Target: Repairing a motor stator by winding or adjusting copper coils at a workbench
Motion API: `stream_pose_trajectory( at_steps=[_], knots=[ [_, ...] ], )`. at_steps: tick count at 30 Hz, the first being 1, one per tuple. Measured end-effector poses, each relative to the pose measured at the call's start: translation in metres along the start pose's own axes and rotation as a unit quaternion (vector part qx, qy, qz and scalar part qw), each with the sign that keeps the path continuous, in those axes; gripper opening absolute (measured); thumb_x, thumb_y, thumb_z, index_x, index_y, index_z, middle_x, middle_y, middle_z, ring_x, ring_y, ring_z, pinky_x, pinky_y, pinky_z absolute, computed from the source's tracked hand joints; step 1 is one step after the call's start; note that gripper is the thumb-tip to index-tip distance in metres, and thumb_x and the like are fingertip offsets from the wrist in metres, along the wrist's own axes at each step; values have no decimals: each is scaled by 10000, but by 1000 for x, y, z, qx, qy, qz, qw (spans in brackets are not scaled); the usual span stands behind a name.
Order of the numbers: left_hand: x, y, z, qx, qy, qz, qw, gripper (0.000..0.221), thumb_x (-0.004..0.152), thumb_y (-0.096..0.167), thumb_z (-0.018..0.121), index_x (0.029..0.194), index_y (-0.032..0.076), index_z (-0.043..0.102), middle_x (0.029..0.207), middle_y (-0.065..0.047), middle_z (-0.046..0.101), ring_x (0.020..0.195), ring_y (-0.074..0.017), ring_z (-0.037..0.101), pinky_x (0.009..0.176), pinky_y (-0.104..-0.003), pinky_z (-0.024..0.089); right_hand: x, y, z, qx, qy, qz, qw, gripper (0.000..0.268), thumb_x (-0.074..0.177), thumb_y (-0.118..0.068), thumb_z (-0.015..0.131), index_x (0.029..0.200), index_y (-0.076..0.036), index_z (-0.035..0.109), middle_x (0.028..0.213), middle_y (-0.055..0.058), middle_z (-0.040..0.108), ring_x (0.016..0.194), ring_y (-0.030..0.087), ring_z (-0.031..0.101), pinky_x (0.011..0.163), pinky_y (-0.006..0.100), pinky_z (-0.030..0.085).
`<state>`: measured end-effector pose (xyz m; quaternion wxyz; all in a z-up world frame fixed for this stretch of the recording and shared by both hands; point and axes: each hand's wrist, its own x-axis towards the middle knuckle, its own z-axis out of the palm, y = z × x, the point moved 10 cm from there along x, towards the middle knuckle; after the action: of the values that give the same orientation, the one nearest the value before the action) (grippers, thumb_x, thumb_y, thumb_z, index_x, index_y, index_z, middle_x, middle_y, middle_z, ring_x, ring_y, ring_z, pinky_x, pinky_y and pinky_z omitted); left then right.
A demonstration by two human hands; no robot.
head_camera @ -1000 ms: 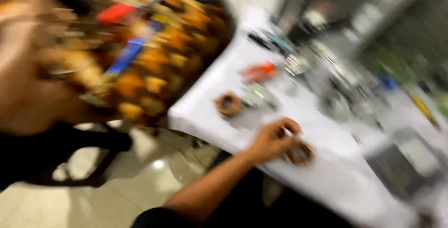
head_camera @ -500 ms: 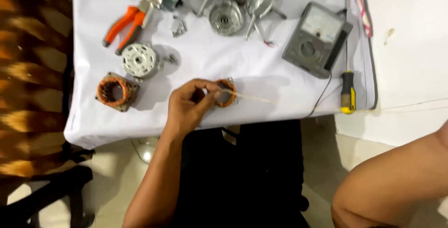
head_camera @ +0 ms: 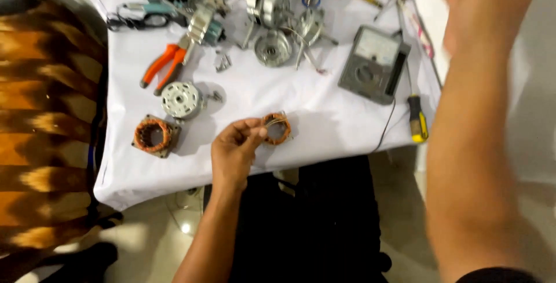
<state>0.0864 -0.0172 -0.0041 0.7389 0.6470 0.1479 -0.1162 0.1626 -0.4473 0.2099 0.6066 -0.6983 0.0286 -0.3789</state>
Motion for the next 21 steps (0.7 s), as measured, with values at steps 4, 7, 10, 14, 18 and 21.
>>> stream_pose_trajectory(
  at_steps=[4,7,10,14,18,21],
  knots=[
    [-2,-11,2,-91,2,-21,996,222,796,71,844,1003,56,765,780,-30,715,492,-50,465,380,-191,331,-138,-15,-10,-27,209,44,977,197,908,-150,781,1090,-93,734,1007,72,768,902,173,749,781,294,634],
    [-4,-11,13,-135,-23,14,990,295,810,-8,830,1081,-57,724,870,-153,782,474,-73,551,340,-158,380,-234,17,33,-77,89,182,976,86,893,-128,684,859,-128,605,646,28,565,576,88,502,568,228,418],
    [-16,-11,25,-135,-48,4,990,292,813,-12,835,1074,-57,710,864,-159,777,456,-79,523,329,-176,382,-289,38,84,6,-117,306,945,101,887,-68,722,950,1,762,653,147,703,514,145,628,470,234,511],
    [-25,-14,32,-125,-51,19,991,283,802,-13,851,1047,-39,711,848,-140,775,433,-68,520,318,-173,392,-279,31,105,65,-159,288,942,213,926,-91,727,1090,42,759,822,181,737,616,161,678,477,217,508],
    [-33,-8,29,-82,-51,57,994,296,797,-2,855,1046,-45,702,860,-176,789,426,-64,524,352,-167,402,-262,21,112,103,-139,270,947,108,975,-78,689,942,18,726,630,110,617,488,74,470,444,171,391],
    [-30,-23,19,-52,-47,74,995,270,794,18,871,1006,-34,712,838,-185,794,411,-87,537,354,-175,411,-268,39,104,123,-102,296,942,75,982,-55,666,970,3,712,787,131,681,580,104,566,464,165,407]
  ],
)
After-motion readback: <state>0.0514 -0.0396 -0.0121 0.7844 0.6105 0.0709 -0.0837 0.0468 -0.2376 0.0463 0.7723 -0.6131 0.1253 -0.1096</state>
